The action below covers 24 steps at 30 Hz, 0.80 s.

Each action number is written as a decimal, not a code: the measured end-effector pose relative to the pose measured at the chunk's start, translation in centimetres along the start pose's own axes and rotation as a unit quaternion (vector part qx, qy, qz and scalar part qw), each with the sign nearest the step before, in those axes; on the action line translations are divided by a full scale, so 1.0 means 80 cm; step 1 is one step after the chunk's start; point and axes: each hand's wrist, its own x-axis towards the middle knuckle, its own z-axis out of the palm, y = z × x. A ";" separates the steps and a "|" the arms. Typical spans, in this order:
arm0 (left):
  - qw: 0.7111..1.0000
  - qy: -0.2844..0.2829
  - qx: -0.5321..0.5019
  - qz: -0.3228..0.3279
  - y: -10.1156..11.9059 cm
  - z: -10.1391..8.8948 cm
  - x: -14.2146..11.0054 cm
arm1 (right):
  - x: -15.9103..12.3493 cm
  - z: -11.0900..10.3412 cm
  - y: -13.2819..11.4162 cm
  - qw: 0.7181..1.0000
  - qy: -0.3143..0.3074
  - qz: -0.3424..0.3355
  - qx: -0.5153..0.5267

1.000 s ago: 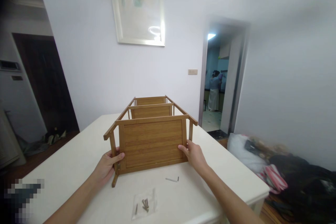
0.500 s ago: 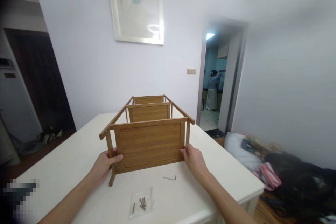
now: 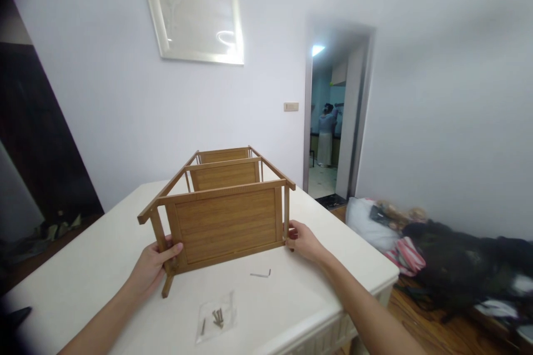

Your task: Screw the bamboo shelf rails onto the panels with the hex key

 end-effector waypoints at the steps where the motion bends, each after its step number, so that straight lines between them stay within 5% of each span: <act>1: 1.000 0.004 -0.002 0.002 0.000 0.001 0.000 | 0.001 0.002 0.002 1.000 0.003 0.000 -0.007; 8: 0.998 0.038 0.019 0.040 -0.006 0.002 0.001 | -0.003 0.010 0.000 0.992 0.062 -0.023 -0.111; 14: 0.997 0.066 0.013 0.049 -0.007 0.005 0.000 | -0.018 0.012 -0.002 0.982 0.055 -0.025 -0.178; 24: 0.996 0.073 0.012 0.050 -0.010 0.005 0.001 | -0.019 0.000 -0.002 0.990 0.020 -0.010 -0.140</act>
